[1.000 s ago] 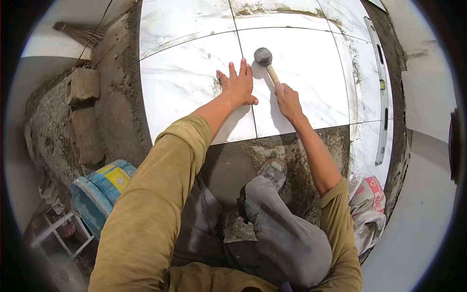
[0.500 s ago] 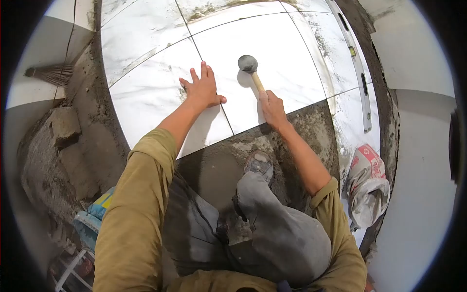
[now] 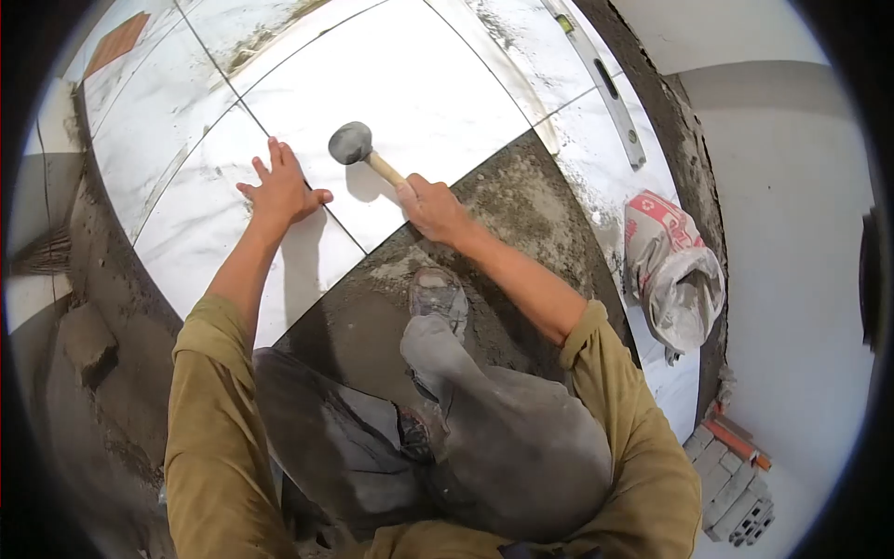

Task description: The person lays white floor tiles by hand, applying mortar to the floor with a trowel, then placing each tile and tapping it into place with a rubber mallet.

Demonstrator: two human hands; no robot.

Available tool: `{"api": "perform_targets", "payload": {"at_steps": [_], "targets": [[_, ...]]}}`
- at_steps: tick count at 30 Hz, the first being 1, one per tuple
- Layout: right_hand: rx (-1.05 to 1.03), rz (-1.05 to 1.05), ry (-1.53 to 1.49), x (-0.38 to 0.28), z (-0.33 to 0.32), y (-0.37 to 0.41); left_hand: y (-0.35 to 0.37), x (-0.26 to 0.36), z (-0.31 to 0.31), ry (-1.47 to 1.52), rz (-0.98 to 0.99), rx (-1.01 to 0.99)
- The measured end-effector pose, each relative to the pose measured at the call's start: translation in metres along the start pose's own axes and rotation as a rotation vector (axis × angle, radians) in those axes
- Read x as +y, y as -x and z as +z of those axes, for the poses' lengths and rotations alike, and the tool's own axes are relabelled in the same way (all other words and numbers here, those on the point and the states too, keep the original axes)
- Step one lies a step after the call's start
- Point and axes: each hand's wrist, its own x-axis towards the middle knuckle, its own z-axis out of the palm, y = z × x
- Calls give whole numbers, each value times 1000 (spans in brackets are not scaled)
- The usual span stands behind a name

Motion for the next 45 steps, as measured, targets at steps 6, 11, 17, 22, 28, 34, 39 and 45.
{"api": "perform_targets", "payload": {"at_steps": [6, 11, 17, 22, 28, 34, 39, 45], "targets": [[-44, -142, 238, 14, 7, -2, -4, -7, 6, 38, 17, 38], [-23, -193, 170, 3, 3, 3, -2, -9, 5, 20, 9, 54], [-114, 35, 17, -9, 9, 1, 0, -11, 6, 29, 15, 75], [-64, 56, -67, -41, 14, -22, -3, -14, 10, 67, -5, 108], [-45, -11, -32, -54, 25, -68, 0, -15, 6, 48, 20, 83], [-34, -65, -18, -64, 28, -84, 1, -18, 3, 44, 32, 67], [3, -202, 1, -54, 20, -72, 0, -16, 6, 47, 15, 66], [-13, 56, -31, -35, 11, -47, -2, -15, 6, 39, 7, 87]]}}
